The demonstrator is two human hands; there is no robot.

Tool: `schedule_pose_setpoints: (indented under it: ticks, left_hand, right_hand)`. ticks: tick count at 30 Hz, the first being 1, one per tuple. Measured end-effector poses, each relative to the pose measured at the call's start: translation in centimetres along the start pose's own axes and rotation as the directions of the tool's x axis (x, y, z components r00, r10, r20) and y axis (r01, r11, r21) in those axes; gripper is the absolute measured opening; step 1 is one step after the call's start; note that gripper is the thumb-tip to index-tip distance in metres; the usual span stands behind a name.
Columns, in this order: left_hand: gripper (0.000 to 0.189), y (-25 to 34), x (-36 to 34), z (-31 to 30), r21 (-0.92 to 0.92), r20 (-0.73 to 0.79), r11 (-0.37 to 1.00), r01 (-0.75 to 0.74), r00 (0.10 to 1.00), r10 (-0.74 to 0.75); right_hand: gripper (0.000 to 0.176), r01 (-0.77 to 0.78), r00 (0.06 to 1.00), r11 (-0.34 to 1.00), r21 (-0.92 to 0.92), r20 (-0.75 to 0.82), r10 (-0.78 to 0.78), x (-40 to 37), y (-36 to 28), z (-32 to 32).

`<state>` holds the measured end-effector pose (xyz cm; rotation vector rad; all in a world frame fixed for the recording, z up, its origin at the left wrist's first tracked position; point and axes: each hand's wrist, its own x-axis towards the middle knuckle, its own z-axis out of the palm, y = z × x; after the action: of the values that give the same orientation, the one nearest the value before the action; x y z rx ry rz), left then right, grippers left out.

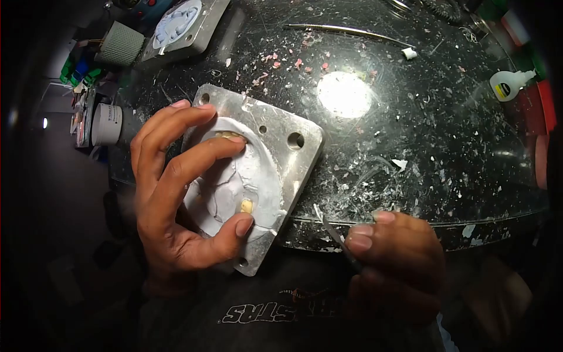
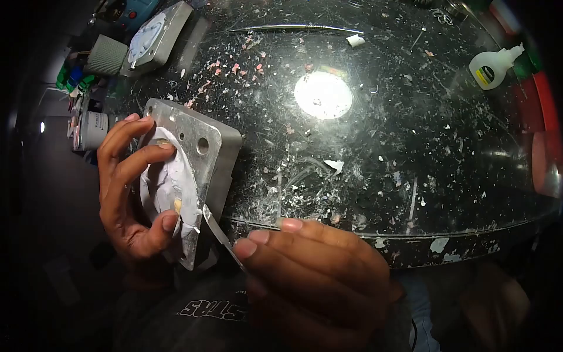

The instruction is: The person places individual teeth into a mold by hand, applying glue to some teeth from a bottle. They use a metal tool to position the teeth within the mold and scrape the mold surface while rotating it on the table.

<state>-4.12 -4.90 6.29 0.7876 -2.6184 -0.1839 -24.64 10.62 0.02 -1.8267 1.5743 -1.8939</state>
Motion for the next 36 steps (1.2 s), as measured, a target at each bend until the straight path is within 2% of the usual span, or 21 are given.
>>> schedule_pose_setpoints:
  ticks: [2,6,8,9,10,11,12,13,15,17,18,19,21,23,24,25,27,31,36]
  left_hand:
    - [0.067,0.1,0.2,0.1,0.01,-0.003,1.0,0.015,1.0,-0.014]
    - [0.063,0.2,0.4,0.1,0.017,-0.018,1.0,0.003,1.0,-0.002]
    - [0.068,0.2,0.3,-0.3,0.025,0.05,1.0,-0.014,0.999,0.012]
    - [0.068,0.2,0.0,-0.2,0.021,0.034,1.0,-0.015,0.999,0.015]
    - [0.075,0.3,-0.6,0.3,-0.185,0.0,0.977,0.109,0.994,-0.111]
    - [0.084,0.4,-1.2,0.8,-0.39,-0.007,0.895,0.214,0.972,-0.236]
    - [0.103,0.3,-1.7,1.3,-0.69,-0.035,0.696,0.202,0.95,-0.311]
    - [0.119,0.3,-1.9,1.7,-0.838,-0.093,0.532,0.117,0.932,-0.351]
    - [0.138,0.0,-2.7,2.0,-0.877,-0.127,0.478,0.051,0.935,-0.331]
    - [0.154,-2.0,-3.0,1.2,-0.602,-0.099,0.798,0.043,0.987,-0.128]
    - [0.164,-2.8,-3.1,0.4,-0.422,-0.041,0.907,0.005,0.999,-0.025]
    - [0.166,-3.9,-3.2,1.0,-0.483,-0.018,0.875,-0.02,1.0,0.013]
    - [0.169,-4.6,-3.3,1.7,-0.558,0.01,0.829,-0.031,0.999,0.043]
    - [0.169,-4.7,-3.4,1.9,-0.572,-0.04,0.817,-0.069,0.998,0.057]
    - [0.17,-4.7,-3.4,1.9,-0.563,-0.071,0.821,-0.095,0.995,0.067]
    - [0.17,-4.7,-3.4,2.0,-0.578,-0.088,0.809,-0.107,0.994,0.069]
    - [0.166,-4.4,-3.5,2.4,-0.509,-0.104,0.858,-0.069,0.994,0.018]
    - [0.161,-4.1,-3.6,2.7,-0.63,-0.117,0.777,-0.024,0.991,-0.064]
    - [0.156,-4.0,-3.5,2.3,-0.582,-0.05,0.812,0.045,0.995,-0.091]
  right_hand:
    - [0.017,-0.042,0.985,0.999,-0.021,0.169,0.045,0.8,-0.4,-1.2]
    - [0.016,-0.082,0.977,0.995,-0.061,0.191,0.092,1.0,-0.8,-0.7]
    - [0.019,-0.057,0.998,0.996,0.075,-0.03,0.059,1.0,0.0,0.7]
    - [0.019,-0.043,0.999,0.997,0.066,-0.026,0.045,1.2,0.1,0.6]
    - [0.02,-0.03,0.999,0.999,0.042,0.033,0.029,1.3,0.3,0.1]
    - [0.022,-0.015,0.996,1.0,0.014,0.093,0.014,1.5,0.4,-0.2]
    - [0.026,0.033,0.994,0.999,0.014,0.108,-0.034,1.6,0.8,-0.2]
    - [0.026,0.045,0.992,0.999,-0.004,0.121,-0.044,1.7,0.8,-0.3]
    - [0.026,0.01,0.993,0.997,0.077,0.115,-0.019,1.8,0.8,-0.3]
    - [0.028,-0.049,0.996,0.988,0.149,0.084,0.037,1.7,1.1,0.0]
    - [0.027,-0.09,0.991,0.98,0.176,0.115,0.07,2.1,0.9,0.1]
    - [0.027,-0.138,0.983,0.971,0.197,0.145,0.11,2.5,0.6,0.3]
    - [0.029,-0.075,0.97,0.981,0.177,0.241,0.031,4.2,0.7,0.4]
    - [0.03,-0.142,0.949,0.968,0.206,0.306,0.074,6.1,0.3,1.0]
    - [0.029,-0.023,0.942,0.994,0.109,0.335,-0.015,7.3,0.9,1.5]
    - [0.028,-0.031,0.922,0.994,0.103,0.386,-0.012,8.5,1.0,1.8]
    - [0.027,-0.101,0.893,0.975,0.199,0.45,0.0,10.0,1.7,2.7]
    - [0.024,-0.226,0.848,0.94,0.255,0.527,0.061,12.0,2.3,3.7]
    - [0.023,-0.23,0.803,0.957,0.174,0.59,0.086,13.1,1.7,3.3]
